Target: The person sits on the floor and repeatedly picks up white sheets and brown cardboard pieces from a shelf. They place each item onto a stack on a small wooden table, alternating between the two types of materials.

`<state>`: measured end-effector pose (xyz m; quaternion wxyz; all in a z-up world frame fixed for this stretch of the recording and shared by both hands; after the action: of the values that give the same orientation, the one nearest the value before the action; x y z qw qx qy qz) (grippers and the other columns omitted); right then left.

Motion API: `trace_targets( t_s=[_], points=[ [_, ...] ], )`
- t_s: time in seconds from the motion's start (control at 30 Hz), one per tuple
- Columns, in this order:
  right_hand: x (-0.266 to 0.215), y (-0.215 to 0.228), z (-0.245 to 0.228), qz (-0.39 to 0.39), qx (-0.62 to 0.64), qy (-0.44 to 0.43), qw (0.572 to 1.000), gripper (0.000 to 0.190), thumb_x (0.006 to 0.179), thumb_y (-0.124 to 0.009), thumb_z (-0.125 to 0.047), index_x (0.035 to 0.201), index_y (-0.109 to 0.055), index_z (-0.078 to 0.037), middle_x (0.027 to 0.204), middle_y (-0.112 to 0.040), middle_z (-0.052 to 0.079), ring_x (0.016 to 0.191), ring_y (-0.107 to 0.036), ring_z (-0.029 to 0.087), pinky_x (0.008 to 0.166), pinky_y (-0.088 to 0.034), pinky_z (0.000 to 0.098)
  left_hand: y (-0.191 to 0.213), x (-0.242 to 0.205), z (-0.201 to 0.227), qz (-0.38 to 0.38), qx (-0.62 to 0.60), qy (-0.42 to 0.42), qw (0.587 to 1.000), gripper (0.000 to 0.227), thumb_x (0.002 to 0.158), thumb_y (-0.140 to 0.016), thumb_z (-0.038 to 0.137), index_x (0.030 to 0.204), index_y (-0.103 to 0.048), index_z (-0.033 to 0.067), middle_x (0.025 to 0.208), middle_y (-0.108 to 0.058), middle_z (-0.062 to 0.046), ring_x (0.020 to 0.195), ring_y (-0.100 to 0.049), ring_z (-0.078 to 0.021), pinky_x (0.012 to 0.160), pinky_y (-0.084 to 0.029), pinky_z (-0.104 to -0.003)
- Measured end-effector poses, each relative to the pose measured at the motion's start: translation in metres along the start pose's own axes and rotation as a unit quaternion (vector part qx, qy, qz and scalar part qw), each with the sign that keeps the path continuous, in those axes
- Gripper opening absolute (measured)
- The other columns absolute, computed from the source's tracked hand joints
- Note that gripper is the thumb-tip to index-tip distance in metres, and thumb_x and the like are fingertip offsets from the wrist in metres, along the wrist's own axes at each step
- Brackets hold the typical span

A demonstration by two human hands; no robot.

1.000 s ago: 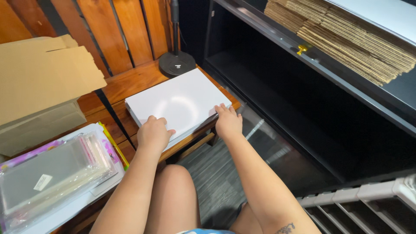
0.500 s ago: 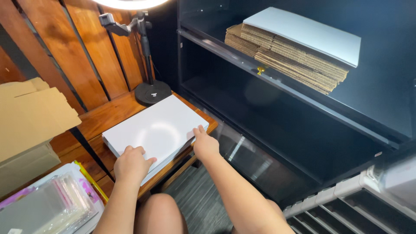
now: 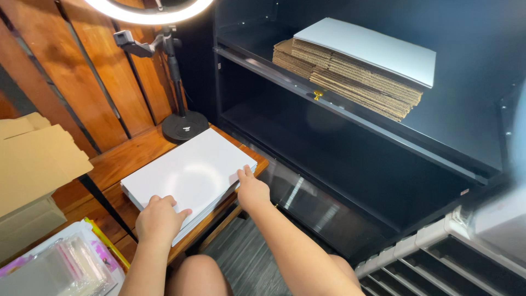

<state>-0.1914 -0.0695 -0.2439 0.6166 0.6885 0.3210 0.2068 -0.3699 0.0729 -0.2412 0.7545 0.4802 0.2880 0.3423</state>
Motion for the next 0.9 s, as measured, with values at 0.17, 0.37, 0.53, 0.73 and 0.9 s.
trace_targets(
  t_s=[0.17,0.37,0.53,0.73,0.9],
  points=[
    [0.037,-0.031,0.012,-0.063,-0.006,-0.058,0.996,0.087,0.088,-0.048,0.014,0.164,-0.017,-0.017,0.177,-0.001,-0.002,0.072,-0.068,0.028,0.05,-0.041,0.0354,-0.001,0.007,0.001,-0.066,0.047,0.044,0.996,0.055,0.093,-0.062,0.061,0.133,-0.065,0.0233,0.132,-0.059,-0.005,0.116,-0.066,-0.0306,0.091,-0.057,-0.045],
    [0.04,-0.037,0.017,-0.059,-0.001,-0.052,0.997,0.091,0.085,-0.052,0.014,0.163,-0.016,-0.017,0.177,0.001,-0.003,0.068,-0.067,0.029,0.048,-0.039,0.0349,0.0,0.008,0.002,-0.077,0.057,0.054,0.994,0.056,0.093,-0.06,0.064,0.134,-0.065,0.0251,0.133,-0.059,-0.004,0.116,-0.067,-0.0291,0.089,-0.058,-0.043],
    [0.039,-0.04,0.018,-0.049,0.01,-0.043,0.998,0.091,0.084,-0.053,0.016,0.161,-0.019,-0.016,0.177,0.0,-0.001,0.067,-0.066,0.03,0.047,-0.038,0.0357,-0.004,0.011,0.0,-0.079,0.06,0.055,0.994,0.058,0.092,-0.06,0.066,0.134,-0.064,0.0267,0.136,-0.057,-0.006,0.118,-0.067,-0.0316,0.093,-0.057,-0.045],
    [0.036,-0.029,0.026,-0.05,0.036,-0.039,0.997,0.088,0.086,-0.049,0.014,0.161,-0.02,-0.019,0.177,-0.001,-0.004,0.076,-0.069,0.031,0.052,-0.044,0.0375,-0.003,0.008,0.003,-0.075,0.074,0.047,0.993,0.056,0.095,-0.057,0.063,0.135,-0.064,0.0249,0.132,-0.06,-0.006,0.114,-0.069,-0.0314,0.089,-0.058,-0.043],
    [0.051,0.013,0.068,0.111,0.118,-0.022,0.987,0.033,0.09,-0.044,-0.012,0.106,-0.073,-0.017,0.112,-0.074,0.01,0.105,-0.068,0.038,0.086,-0.054,0.0506,-0.003,0.018,0.003,-0.073,0.096,0.037,0.992,0.055,0.094,-0.056,0.063,0.132,-0.066,0.0259,0.132,-0.062,-0.008,0.119,-0.068,-0.033,0.093,-0.057,-0.046]
  ],
)
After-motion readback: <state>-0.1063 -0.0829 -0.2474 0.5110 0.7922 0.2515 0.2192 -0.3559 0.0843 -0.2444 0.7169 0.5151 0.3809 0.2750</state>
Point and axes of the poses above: each hand's wrist, its own x-axis towards the middle knuckle, its own y-axis out of the back of the hand, z = x × y, the point moved 3 cm from there along x, towards the middle knuckle
